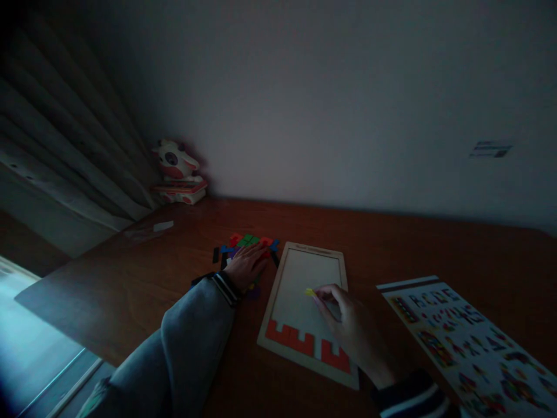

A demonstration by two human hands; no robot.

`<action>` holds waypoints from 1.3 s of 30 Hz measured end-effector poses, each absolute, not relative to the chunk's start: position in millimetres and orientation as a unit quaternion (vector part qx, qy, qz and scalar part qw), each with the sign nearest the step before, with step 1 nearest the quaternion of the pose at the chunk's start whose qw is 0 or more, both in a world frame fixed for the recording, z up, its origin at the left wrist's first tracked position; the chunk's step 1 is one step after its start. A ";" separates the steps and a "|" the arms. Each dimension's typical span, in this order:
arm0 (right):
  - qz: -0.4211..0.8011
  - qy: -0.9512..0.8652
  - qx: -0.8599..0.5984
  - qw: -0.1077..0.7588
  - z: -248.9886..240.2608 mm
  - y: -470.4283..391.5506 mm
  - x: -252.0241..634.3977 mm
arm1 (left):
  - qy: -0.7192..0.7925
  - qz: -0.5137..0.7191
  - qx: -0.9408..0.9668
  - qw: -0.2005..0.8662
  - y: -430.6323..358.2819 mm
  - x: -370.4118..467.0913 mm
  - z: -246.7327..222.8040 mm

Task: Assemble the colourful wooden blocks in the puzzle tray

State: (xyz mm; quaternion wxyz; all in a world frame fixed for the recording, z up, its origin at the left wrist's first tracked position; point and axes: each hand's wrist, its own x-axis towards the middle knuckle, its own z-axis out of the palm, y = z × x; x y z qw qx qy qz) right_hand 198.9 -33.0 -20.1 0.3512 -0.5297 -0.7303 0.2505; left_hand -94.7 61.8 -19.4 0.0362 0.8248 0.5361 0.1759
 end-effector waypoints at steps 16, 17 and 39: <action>0.200 -0.757 -0.523 0.336 -19.9 -32.6 199.1 | 0.498 0.168 0.851 0.025 57.9 -87.9 -13.3; 0.202 -0.757 -0.524 0.334 -20.6 -32.4 199.6 | 0.501 0.172 0.848 0.021 58.0 -87.8 -12.8; 0.242 -0.740 -0.529 0.336 -10.1 -36.3 197.0 | 0.470 0.178 0.865 0.003 60.1 -91.1 -9.5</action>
